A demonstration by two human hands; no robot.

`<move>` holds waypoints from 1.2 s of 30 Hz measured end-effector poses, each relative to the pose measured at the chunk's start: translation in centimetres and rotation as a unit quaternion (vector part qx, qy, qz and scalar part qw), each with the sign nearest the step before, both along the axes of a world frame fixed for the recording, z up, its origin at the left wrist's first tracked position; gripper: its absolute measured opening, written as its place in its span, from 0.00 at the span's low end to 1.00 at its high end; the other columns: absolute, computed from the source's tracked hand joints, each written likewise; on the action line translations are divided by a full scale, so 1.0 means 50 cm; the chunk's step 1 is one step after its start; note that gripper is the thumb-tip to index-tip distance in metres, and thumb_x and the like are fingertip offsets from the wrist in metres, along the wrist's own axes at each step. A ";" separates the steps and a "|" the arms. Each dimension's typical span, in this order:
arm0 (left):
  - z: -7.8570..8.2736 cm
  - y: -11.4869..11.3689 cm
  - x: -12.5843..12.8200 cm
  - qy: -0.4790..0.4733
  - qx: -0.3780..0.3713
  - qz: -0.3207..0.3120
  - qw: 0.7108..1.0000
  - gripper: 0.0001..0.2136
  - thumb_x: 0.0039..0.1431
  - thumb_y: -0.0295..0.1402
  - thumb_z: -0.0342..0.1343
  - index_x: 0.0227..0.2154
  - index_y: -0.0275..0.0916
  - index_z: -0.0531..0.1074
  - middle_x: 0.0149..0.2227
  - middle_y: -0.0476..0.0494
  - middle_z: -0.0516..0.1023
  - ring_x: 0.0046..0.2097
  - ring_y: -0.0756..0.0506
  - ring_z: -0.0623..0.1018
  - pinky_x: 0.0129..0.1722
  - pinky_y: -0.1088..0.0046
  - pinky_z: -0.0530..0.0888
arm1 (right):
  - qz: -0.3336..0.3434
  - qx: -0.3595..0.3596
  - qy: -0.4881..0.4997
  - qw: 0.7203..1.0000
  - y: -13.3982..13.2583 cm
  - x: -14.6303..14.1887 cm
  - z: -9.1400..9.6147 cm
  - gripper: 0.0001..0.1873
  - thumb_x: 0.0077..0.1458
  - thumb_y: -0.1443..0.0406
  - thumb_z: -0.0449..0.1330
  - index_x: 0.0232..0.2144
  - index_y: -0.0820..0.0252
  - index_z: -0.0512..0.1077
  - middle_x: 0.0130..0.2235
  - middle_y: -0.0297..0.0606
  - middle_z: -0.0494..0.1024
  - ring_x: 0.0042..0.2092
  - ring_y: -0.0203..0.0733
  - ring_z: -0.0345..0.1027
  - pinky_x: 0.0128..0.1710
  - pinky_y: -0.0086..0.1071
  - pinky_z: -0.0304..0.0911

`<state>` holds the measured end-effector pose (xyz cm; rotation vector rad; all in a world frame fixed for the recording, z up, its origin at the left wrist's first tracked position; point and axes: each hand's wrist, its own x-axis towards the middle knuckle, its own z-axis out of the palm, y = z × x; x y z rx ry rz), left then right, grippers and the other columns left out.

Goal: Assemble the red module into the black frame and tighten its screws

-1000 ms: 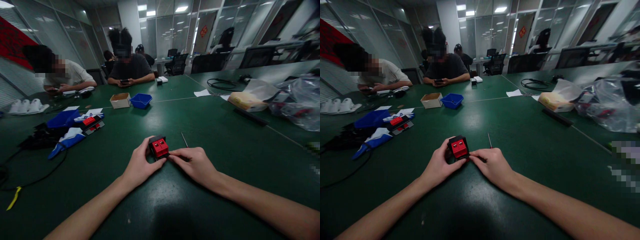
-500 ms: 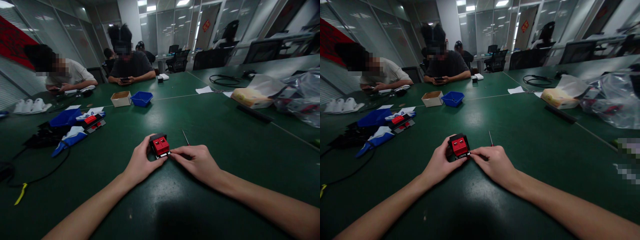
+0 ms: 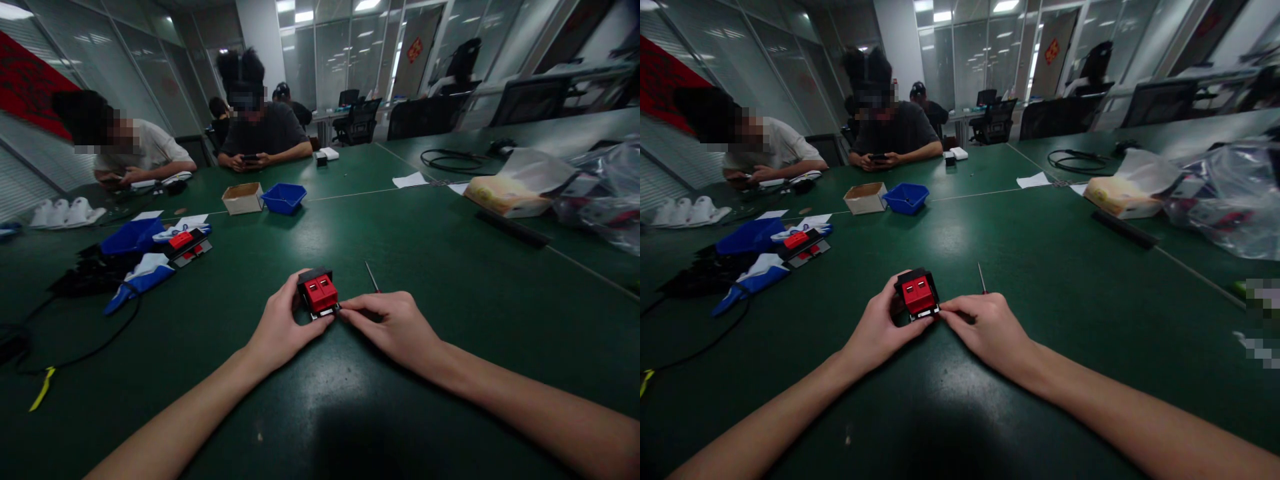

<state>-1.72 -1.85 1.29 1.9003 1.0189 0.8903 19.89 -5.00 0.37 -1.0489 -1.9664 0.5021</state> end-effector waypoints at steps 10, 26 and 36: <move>0.004 -0.002 0.001 0.019 0.019 0.036 0.999 0.28 0.53 0.33 0.68 0.55 0.39 0.65 0.53 0.39 0.78 0.52 0.40 0.80 0.56 0.60 0.75 | 0.006 0.003 -0.051 0.999 0.008 0.004 0.005 0.09 0.64 0.67 0.57 0.41 0.61 0.78 0.37 0.39 0.83 0.37 0.40 0.78 0.39 0.33 0.73; 0.013 0.005 -0.007 -0.041 -0.060 0.102 0.992 0.24 0.53 0.37 0.67 0.51 0.38 0.68 0.47 0.41 0.81 0.47 0.41 0.82 0.50 0.64 0.79 | -0.014 0.090 -0.233 0.968 0.013 0.097 0.053 0.11 0.66 0.67 0.52 0.44 0.62 0.75 0.44 0.46 0.76 0.38 0.41 0.76 0.37 0.33 0.75; 0.009 0.009 -0.004 -0.060 -0.073 0.110 0.989 0.25 0.53 0.38 0.67 0.51 0.37 0.67 0.46 0.42 0.81 0.46 0.41 0.84 0.47 0.66 0.80 | 0.086 0.331 -0.168 0.925 -0.028 0.083 0.036 0.16 0.66 0.72 0.49 0.51 0.66 0.71 0.51 0.50 0.78 0.54 0.45 0.72 0.56 0.38 0.70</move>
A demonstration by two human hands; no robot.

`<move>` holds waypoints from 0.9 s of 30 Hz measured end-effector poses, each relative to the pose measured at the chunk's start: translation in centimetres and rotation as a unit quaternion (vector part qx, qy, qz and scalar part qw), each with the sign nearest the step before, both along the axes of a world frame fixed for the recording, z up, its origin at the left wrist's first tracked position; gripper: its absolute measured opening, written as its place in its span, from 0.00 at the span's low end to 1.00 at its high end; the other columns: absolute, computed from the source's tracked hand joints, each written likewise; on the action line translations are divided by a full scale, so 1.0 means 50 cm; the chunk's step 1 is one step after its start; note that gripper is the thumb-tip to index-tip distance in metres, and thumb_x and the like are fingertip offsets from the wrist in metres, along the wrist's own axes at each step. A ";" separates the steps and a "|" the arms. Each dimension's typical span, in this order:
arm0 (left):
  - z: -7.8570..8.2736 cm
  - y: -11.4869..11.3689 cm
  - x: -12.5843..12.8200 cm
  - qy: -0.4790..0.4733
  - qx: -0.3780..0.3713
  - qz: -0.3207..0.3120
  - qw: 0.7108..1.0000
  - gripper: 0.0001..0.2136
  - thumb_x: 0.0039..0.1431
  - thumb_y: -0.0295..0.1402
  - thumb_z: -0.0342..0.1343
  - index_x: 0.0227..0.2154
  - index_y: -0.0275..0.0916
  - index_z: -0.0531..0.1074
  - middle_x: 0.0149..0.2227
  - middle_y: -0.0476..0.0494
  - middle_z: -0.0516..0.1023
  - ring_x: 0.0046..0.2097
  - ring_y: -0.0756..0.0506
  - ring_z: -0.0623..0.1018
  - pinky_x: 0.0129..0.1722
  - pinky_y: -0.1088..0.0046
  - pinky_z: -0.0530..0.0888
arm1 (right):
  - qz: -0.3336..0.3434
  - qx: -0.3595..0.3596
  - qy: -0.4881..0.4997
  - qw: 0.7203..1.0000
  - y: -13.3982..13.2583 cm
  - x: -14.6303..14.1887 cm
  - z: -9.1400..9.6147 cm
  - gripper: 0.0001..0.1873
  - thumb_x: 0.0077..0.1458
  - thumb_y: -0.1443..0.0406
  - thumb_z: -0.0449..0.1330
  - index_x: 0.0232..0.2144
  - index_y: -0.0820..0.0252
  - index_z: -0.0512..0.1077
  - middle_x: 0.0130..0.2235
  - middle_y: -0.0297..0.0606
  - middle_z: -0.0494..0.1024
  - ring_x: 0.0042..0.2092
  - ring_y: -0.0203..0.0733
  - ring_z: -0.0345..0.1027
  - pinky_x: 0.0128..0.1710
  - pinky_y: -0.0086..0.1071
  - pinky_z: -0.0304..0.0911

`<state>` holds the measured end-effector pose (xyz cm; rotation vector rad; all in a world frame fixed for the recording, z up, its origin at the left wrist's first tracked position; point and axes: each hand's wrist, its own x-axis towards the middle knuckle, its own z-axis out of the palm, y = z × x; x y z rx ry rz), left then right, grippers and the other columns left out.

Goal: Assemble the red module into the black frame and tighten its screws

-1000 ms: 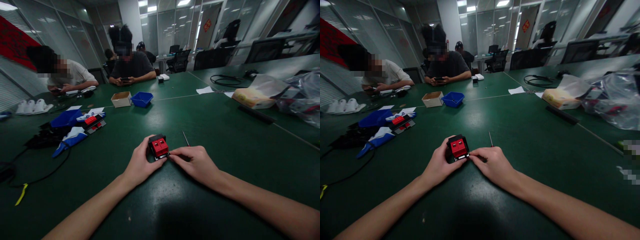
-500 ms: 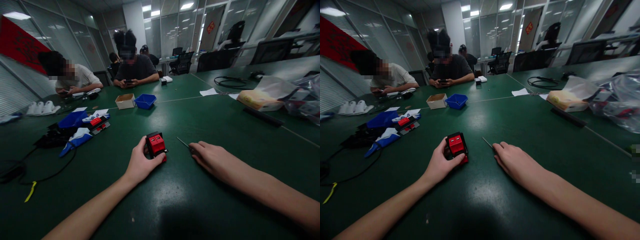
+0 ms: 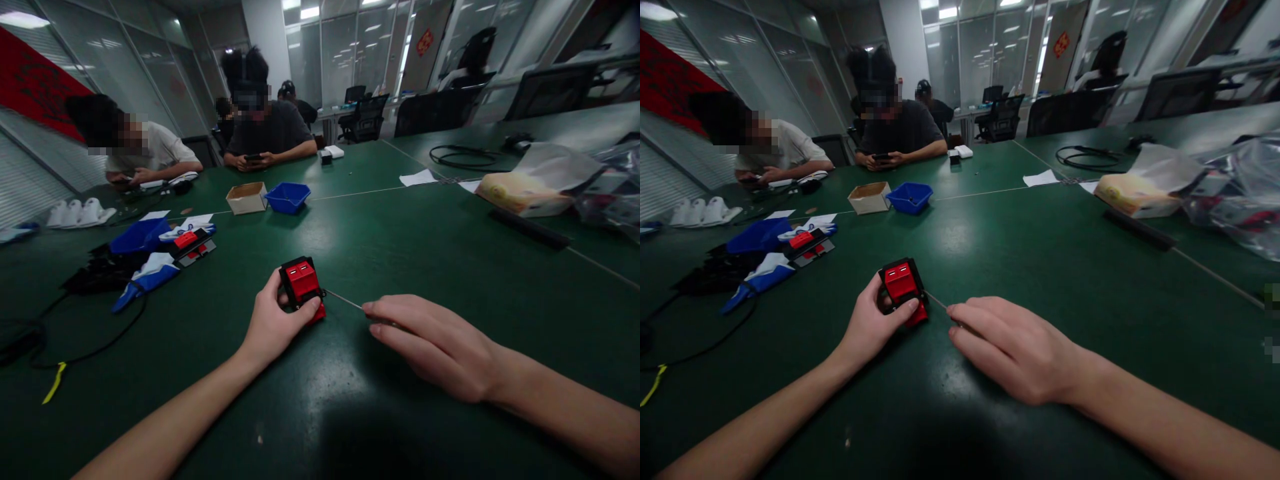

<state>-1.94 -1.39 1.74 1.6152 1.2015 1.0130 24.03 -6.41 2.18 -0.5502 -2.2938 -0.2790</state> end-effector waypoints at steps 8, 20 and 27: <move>0.003 -0.003 -0.001 0.011 0.003 -0.003 1.000 0.25 0.54 0.39 0.67 0.52 0.38 0.68 0.47 0.40 0.82 0.46 0.40 0.84 0.48 0.64 0.81 | -0.001 0.026 0.000 1.000 -0.009 -0.005 0.005 0.15 0.64 0.72 0.49 0.47 0.65 0.73 0.47 0.50 0.80 0.49 0.45 0.74 0.53 0.39 0.73; -0.005 -0.001 -0.003 -0.001 -0.008 -0.003 1.000 0.25 0.54 0.39 0.68 0.51 0.38 0.68 0.47 0.40 0.82 0.46 0.41 0.84 0.46 0.65 0.81 | -0.005 0.020 -0.009 1.000 -0.012 -0.001 0.004 0.16 0.65 0.72 0.48 0.48 0.65 0.73 0.48 0.50 0.80 0.49 0.45 0.75 0.52 0.38 0.73; -0.003 -0.002 -0.002 0.011 0.002 -0.002 1.000 0.24 0.54 0.40 0.67 0.51 0.38 0.69 0.48 0.41 0.82 0.46 0.41 0.84 0.46 0.66 0.81 | -0.012 0.035 -0.015 0.999 -0.012 -0.001 0.002 0.17 0.65 0.71 0.48 0.50 0.62 0.73 0.48 0.49 0.81 0.47 0.45 0.76 0.47 0.39 0.75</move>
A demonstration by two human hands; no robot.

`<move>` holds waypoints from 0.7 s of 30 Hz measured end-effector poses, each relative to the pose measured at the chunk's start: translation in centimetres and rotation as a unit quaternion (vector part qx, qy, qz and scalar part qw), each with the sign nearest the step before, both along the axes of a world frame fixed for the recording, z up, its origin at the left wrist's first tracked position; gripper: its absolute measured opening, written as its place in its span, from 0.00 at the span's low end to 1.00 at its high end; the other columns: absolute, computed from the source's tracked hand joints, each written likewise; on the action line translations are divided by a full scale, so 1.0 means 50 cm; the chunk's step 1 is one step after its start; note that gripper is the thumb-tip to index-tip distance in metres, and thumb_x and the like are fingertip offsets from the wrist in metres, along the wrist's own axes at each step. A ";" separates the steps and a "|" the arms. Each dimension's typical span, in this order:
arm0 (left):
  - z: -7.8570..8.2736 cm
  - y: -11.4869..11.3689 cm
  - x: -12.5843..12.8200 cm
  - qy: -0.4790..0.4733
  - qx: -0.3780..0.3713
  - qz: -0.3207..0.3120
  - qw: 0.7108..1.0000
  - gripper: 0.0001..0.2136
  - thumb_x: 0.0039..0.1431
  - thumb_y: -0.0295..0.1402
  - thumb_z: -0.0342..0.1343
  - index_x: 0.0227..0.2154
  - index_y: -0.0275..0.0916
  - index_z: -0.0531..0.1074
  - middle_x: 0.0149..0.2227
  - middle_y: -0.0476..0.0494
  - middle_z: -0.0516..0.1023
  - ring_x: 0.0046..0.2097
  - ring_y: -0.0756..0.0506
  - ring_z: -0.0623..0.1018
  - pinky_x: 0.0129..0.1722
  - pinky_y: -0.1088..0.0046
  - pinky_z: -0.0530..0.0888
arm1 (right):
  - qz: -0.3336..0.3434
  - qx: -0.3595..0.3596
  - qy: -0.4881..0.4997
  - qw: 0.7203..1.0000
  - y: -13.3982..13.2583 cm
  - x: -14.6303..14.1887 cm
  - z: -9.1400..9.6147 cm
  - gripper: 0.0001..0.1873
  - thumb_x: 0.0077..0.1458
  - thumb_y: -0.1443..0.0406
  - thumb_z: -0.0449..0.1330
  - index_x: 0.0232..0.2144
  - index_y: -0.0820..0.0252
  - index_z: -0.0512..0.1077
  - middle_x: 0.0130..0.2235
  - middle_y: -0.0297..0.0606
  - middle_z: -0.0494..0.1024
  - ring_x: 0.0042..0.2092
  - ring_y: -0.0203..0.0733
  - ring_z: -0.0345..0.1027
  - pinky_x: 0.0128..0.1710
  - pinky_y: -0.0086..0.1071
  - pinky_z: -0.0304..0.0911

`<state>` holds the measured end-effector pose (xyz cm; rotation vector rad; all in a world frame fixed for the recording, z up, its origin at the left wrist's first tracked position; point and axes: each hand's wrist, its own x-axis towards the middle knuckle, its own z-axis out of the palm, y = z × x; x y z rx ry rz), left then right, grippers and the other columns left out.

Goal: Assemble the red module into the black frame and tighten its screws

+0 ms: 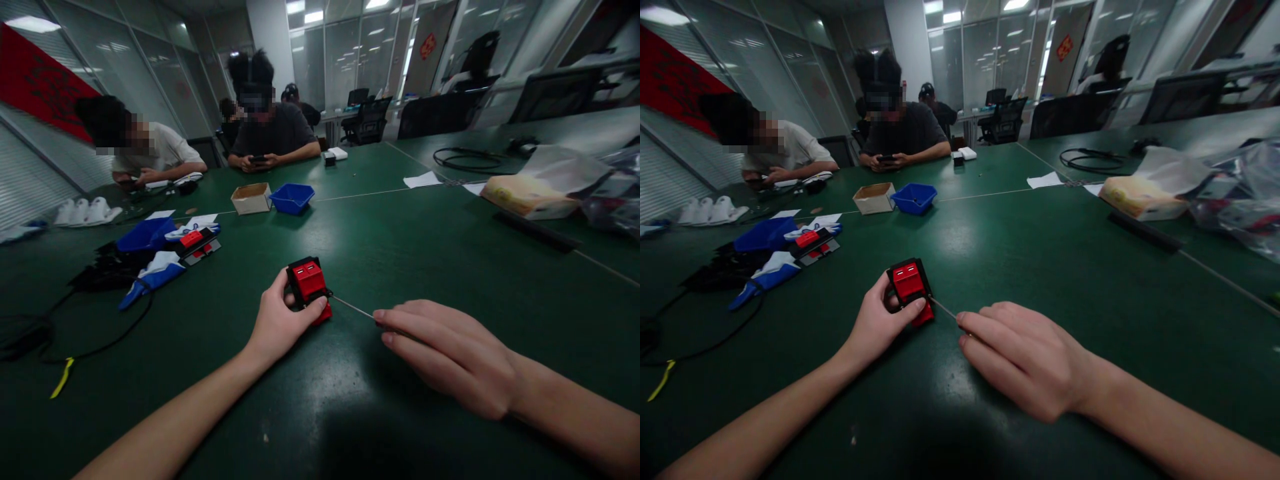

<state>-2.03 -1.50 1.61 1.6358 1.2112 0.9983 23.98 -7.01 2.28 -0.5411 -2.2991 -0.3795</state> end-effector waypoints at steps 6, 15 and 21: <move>-0.004 0.002 -0.002 0.002 0.005 -0.001 1.000 0.24 0.54 0.41 0.67 0.51 0.38 0.69 0.48 0.41 0.82 0.46 0.41 0.84 0.47 0.66 0.81 | -0.015 -0.008 0.013 1.000 0.004 0.002 0.005 0.16 0.65 0.71 0.50 0.50 0.62 0.72 0.50 0.46 0.80 0.45 0.43 0.76 0.43 0.34 0.74; 0.004 -0.001 0.002 0.006 0.010 0.001 1.000 0.24 0.53 0.38 0.68 0.50 0.38 0.69 0.47 0.40 0.82 0.46 0.40 0.84 0.47 0.65 0.81 | -0.063 0.009 -0.040 0.997 -0.014 -0.012 0.030 0.10 0.66 0.67 0.55 0.48 0.61 0.72 0.38 0.43 0.83 0.35 0.43 0.76 0.35 0.37 0.70; 0.004 -0.004 0.004 0.000 0.005 -0.001 1.000 0.24 0.54 0.37 0.67 0.52 0.39 0.69 0.47 0.42 0.82 0.46 0.41 0.84 0.47 0.66 0.81 | -0.083 0.063 -0.065 0.992 -0.016 -0.031 0.041 0.10 0.66 0.67 0.53 0.45 0.59 0.72 0.40 0.42 0.82 0.42 0.47 0.75 0.35 0.37 0.68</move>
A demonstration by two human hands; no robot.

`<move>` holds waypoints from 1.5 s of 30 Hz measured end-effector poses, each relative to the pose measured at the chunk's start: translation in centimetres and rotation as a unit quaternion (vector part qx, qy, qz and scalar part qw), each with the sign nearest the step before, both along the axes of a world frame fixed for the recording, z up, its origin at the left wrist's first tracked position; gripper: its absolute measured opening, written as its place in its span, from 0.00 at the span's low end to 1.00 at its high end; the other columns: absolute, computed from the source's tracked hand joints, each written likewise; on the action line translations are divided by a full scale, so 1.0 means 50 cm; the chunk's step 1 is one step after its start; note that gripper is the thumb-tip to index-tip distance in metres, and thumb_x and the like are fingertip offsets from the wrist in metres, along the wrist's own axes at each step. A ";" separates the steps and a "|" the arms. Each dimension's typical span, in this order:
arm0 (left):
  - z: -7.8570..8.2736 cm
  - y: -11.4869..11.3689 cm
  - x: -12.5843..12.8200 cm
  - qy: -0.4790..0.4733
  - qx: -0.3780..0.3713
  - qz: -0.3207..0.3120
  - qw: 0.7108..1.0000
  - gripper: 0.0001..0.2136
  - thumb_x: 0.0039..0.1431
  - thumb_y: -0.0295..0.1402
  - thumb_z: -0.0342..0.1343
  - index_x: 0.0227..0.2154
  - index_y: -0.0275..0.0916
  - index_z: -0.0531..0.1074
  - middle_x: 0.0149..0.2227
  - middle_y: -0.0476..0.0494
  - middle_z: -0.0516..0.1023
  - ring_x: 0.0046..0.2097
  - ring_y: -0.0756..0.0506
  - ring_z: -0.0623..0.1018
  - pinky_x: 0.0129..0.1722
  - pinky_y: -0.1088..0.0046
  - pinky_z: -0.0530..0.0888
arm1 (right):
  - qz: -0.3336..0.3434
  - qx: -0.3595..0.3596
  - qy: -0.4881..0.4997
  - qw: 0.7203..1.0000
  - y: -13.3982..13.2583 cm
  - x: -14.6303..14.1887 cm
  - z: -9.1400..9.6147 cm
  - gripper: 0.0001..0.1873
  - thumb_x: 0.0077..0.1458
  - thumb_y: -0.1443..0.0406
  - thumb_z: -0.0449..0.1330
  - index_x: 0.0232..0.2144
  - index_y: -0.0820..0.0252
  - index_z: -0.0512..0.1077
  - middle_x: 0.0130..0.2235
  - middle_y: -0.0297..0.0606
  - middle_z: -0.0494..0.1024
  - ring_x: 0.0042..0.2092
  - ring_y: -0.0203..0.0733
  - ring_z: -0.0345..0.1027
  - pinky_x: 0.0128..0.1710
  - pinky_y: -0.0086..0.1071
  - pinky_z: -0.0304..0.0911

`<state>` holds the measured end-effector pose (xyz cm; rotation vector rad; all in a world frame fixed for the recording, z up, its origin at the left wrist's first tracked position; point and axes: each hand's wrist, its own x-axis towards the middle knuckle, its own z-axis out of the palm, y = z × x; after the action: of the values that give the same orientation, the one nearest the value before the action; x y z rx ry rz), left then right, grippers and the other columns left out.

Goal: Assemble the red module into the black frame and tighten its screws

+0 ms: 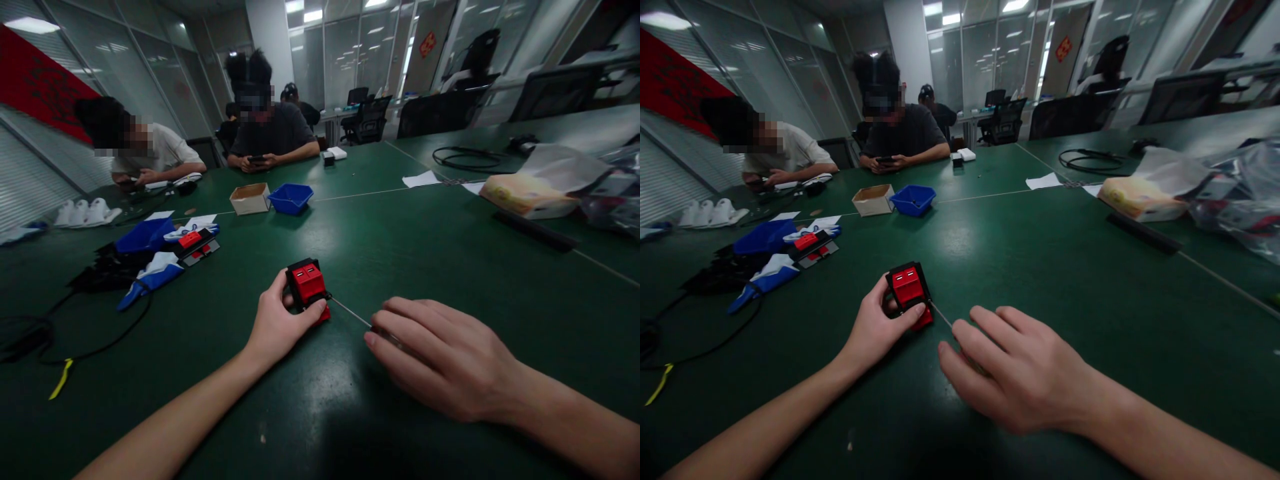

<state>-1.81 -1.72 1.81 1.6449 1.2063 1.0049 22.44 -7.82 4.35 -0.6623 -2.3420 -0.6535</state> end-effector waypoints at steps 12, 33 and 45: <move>-0.002 -0.001 0.002 0.011 0.002 0.017 1.000 0.23 0.53 0.36 0.67 0.50 0.39 0.69 0.46 0.43 0.82 0.45 0.42 0.84 0.46 0.68 0.81 | 0.007 -0.007 0.019 1.000 -0.001 -0.012 0.015 0.13 0.68 0.71 0.46 0.40 0.62 0.71 0.37 0.42 0.80 0.38 0.45 0.71 0.32 0.36 0.65; 0.001 -0.005 0.010 0.070 0.056 0.022 0.996 0.22 0.53 0.35 0.66 0.50 0.39 0.70 0.43 0.44 0.83 0.41 0.43 0.84 0.41 0.69 0.80 | 0.062 -0.042 0.046 0.996 -0.009 -0.048 -0.005 0.15 0.68 0.68 0.47 0.40 0.63 0.74 0.37 0.42 0.81 0.37 0.46 0.72 0.32 0.40 0.62; -0.001 -0.005 0.008 0.093 0.072 0.024 0.993 0.22 0.53 0.36 0.66 0.50 0.39 0.70 0.44 0.44 0.82 0.45 0.42 0.83 0.43 0.70 0.79 | 0.071 -0.031 0.049 0.996 -0.008 -0.059 0.015 0.12 0.67 0.69 0.48 0.39 0.61 0.72 0.31 0.40 0.80 0.32 0.44 0.72 0.28 0.37 0.64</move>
<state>-1.41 -1.95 1.76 1.8630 1.3277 1.0068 19.47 -8.21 5.10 -0.5355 -2.3014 -0.4772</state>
